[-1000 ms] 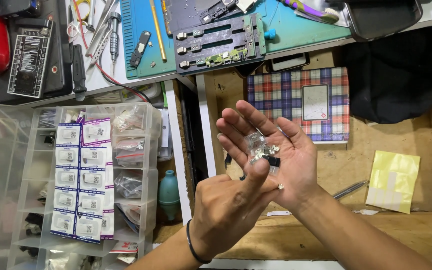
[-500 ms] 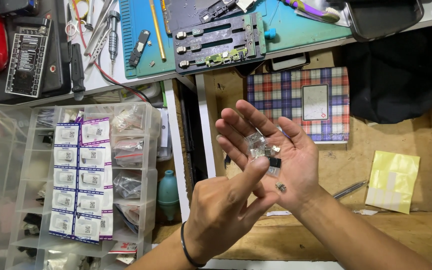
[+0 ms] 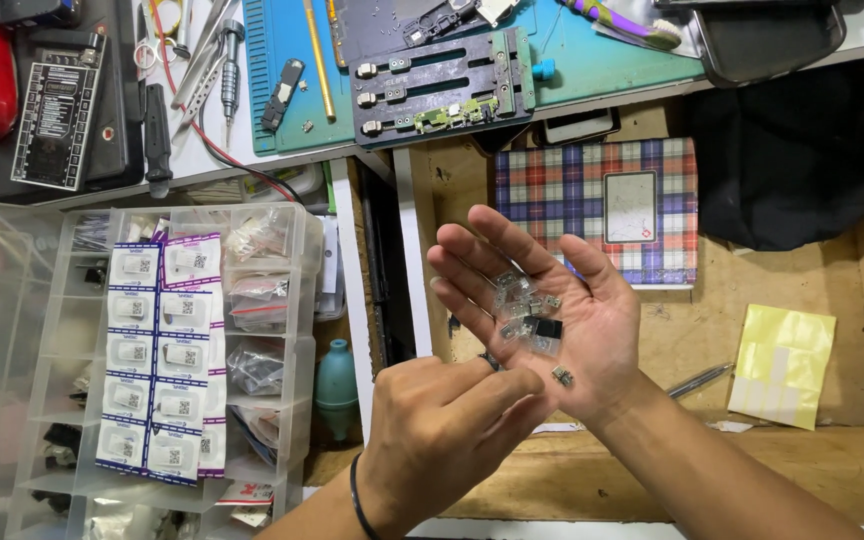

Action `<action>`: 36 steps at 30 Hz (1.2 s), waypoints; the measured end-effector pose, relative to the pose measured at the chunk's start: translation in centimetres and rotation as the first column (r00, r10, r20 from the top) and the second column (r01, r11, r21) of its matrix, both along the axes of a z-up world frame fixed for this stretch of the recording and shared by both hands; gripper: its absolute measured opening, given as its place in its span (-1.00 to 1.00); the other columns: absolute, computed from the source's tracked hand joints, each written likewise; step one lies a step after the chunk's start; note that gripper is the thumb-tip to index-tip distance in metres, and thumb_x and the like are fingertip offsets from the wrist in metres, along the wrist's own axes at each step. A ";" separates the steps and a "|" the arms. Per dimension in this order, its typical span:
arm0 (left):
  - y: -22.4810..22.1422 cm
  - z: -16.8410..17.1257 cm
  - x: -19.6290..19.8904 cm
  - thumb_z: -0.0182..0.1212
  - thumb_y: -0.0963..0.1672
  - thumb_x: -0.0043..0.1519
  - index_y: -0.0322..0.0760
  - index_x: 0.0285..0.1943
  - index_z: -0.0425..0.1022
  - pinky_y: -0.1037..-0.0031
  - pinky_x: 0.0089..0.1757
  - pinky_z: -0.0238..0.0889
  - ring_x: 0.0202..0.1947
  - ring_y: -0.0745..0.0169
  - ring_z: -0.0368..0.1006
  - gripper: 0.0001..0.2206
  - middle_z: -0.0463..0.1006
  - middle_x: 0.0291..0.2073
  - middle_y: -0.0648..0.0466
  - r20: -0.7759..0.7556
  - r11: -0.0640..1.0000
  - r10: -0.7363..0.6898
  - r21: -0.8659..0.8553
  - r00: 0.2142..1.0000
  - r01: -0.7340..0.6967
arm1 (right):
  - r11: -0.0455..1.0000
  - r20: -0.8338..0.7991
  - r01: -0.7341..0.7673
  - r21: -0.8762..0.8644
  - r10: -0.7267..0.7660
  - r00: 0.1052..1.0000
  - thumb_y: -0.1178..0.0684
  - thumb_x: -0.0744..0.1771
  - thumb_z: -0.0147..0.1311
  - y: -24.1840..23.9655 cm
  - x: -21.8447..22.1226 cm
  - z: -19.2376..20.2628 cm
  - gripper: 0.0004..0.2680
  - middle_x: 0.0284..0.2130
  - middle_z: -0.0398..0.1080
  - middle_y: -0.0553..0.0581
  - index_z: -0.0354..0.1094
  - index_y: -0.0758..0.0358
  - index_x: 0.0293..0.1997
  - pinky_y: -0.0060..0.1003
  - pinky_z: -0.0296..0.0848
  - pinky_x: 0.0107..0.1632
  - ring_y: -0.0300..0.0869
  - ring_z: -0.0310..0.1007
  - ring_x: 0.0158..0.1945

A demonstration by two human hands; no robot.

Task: Sorting small electronic components like charging ports into a multi-compartment plastic organizer.

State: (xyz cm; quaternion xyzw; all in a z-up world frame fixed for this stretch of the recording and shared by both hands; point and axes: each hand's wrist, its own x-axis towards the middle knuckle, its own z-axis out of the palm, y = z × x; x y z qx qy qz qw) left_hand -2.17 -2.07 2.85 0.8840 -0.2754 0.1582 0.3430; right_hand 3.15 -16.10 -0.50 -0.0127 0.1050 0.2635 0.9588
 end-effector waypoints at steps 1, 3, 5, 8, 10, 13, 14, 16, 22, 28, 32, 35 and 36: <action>0.0 -0.1 0.0 0.29 -0.12 0.32 -0.11 -0.33 0.49 0.45 -0.61 0.01 -0.73 0.24 0.07 -0.85 0.18 -0.67 0.20 0.000 1.000 0.017 0.014 1.000 -0.017 | 1.000 0.017 -0.001 0.008 0.001 1.000 -0.08 0.39 -0.17 0.0 0.0 0.0 -0.59 0.20 0.32 0.52 0.26 0.47 0.30 0.15 0.20 0.42 0.29 0.24 0.35; -0.2 0.0 0.1 0.27 -0.12 0.33 -0.11 -0.31 0.49 0.44 -0.60 0.03 -0.72 0.24 0.13 -0.87 0.24 -0.66 0.20 -0.004 1.000 0.013 0.019 1.000 -0.013 | 1.000 0.031 0.000 0.015 0.000 1.000 -0.08 0.40 -0.17 0.0 -0.1 0.0 -0.58 0.20 0.32 0.53 0.26 0.49 0.30 0.15 0.18 0.43 0.30 0.24 0.35; -0.3 0.1 0.2 0.26 -0.13 0.34 -0.12 -0.28 0.50 0.44 -0.60 0.05 -0.72 0.23 0.18 -0.89 0.30 -0.65 0.20 -0.007 1.000 0.009 0.025 1.000 -0.009 | 1.000 0.044 0.000 0.022 -0.001 0.999 -0.08 0.40 -0.17 0.0 -0.1 0.2 -0.58 0.20 0.32 0.54 0.26 0.50 0.30 0.16 0.15 0.45 0.31 0.24 0.34; -0.5 0.0 0.2 0.27 -0.14 0.32 -0.14 -0.28 0.51 0.45 -0.60 0.07 -0.69 0.25 0.28 -0.90 0.50 -0.57 0.22 -0.006 1.000 0.010 0.008 1.000 -0.010 | 1.000 0.035 0.002 -0.014 -0.001 0.999 -0.09 0.39 -0.17 0.0 -0.2 0.4 -0.58 0.19 0.33 0.54 0.27 0.50 0.29 0.18 0.17 0.43 0.31 0.25 0.34; -0.5 -0.3 0.2 0.28 -0.09 0.33 -0.15 -0.24 0.54 0.47 -0.60 0.09 -0.68 0.28 0.35 -0.89 0.58 -0.53 0.24 -0.014 1.000 0.015 0.015 1.000 -0.014 | 1.000 0.100 -0.003 -0.009 0.004 0.995 -0.11 0.41 -0.18 0.0 -0.3 0.5 -0.57 0.20 0.33 0.51 0.26 0.50 0.30 0.13 0.13 0.47 0.25 0.25 0.35; -0.5 0.0 0.2 0.25 -0.10 0.35 -0.15 -0.23 0.55 0.47 -0.60 0.09 -0.67 0.29 0.34 -0.89 0.50 -0.59 0.25 -0.021 1.000 0.002 0.021 1.000 -0.002 | 0.997 0.120 -0.013 -0.073 0.021 0.993 -0.16 0.39 -0.13 0.0 -0.3 0.6 -0.55 0.21 0.33 0.50 0.28 0.47 0.29 0.11 0.17 0.44 0.24 0.26 0.35; -0.4 0.1 0.3 0.25 -0.10 0.35 -0.15 -0.23 0.55 0.47 -0.60 0.09 -0.67 0.29 0.34 -0.89 0.50 -0.59 0.25 -0.021 1.000 0.003 0.021 1.000 -0.002 | 0.997 0.120 -0.013 -0.073 0.022 0.993 -0.16 0.39 -0.13 0.0 -0.3 0.5 -0.55 0.21 0.33 0.50 0.28 0.47 0.29 0.11 0.17 0.44 0.24 0.26 0.35; -0.4 0.4 0.3 0.30 -0.13 0.32 -0.11 -0.25 0.54 0.47 -0.62 0.03 -0.71 0.29 0.20 -0.92 0.37 -0.65 0.25 -0.032 0.999 -0.001 0.045 0.999 0.003 | 0.993 0.150 -0.030 -0.111 0.046 0.988 -0.19 0.39 -0.15 -0.1 -0.3 0.4 -0.54 0.22 0.34 0.47 0.30 0.42 0.30 0.12 0.17 0.43 0.23 0.27 0.34; -0.2 0.5 0.3 0.38 -0.15 0.29 -0.05 -0.12 0.55 0.46 -0.61 0.07 -0.66 0.28 0.28 -0.90 0.39 -0.63 0.26 -0.058 0.993 -0.013 0.114 0.998 0.020 | 0.997 0.197 -0.046 -0.065 0.058 0.979 -0.18 0.40 -0.14 0.0 -0.3 0.0 -0.54 0.24 0.31 0.47 0.28 0.42 0.32 0.12 0.11 0.47 0.23 0.24 0.37; -0.3 0.9 0.6 0.29 -0.22 0.33 -0.04 -0.16 0.53 0.47 -0.62 0.04 -0.65 0.34 0.22 -0.88 0.33 -0.62 0.25 0.005 0.986 -0.053 0.156 0.999 0.052 | 0.998 0.211 -0.056 -0.001 0.055 0.976 -0.18 0.41 -0.15 0.0 -0.3 -0.5 -0.53 0.28 0.25 0.49 0.22 0.43 0.36 0.12 0.06 0.50 0.24 0.17 0.41; -0.4 1.1 0.7 0.23 -0.26 0.30 -0.09 -0.23 0.49 0.44 -0.63 0.03 -0.66 0.31 0.20 -0.85 0.28 -0.64 0.23 -0.008 0.986 -0.056 0.158 0.998 0.057 | 0.998 0.137 -0.037 -0.049 0.043 0.990 -0.18 0.38 -0.13 0.2 -0.3 0.1 -0.53 0.23 0.31 0.51 0.27 0.45 0.31 0.13 0.14 0.45 0.26 0.23 0.36; -0.4 1.0 0.7 0.22 -0.29 0.26 -0.08 -0.30 0.48 0.46 -0.64 -0.04 -0.67 0.34 0.16 -0.81 0.26 -0.66 0.24 -0.017 0.989 -0.057 0.134 0.998 0.059 | 0.995 0.052 -0.035 -0.090 0.040 0.998 -0.18 0.36 -0.11 0.2 -0.3 0.3 -0.53 0.20 0.34 0.51 0.30 0.44 0.28 0.13 0.23 0.39 0.29 0.28 0.32; -0.4 0.9 0.7 0.22 -0.24 0.30 -0.09 -0.30 0.48 0.45 -0.64 -0.02 -0.67 0.34 0.19 -0.84 0.29 -0.66 0.24 -0.039 0.990 -0.055 0.125 0.998 0.060 | 0.996 0.054 -0.039 -0.077 0.043 0.998 -0.18 0.37 -0.12 0.1 -0.3 0.3 -0.54 0.21 0.33 0.50 0.29 0.44 0.29 0.12 0.24 0.39 0.28 0.28 0.32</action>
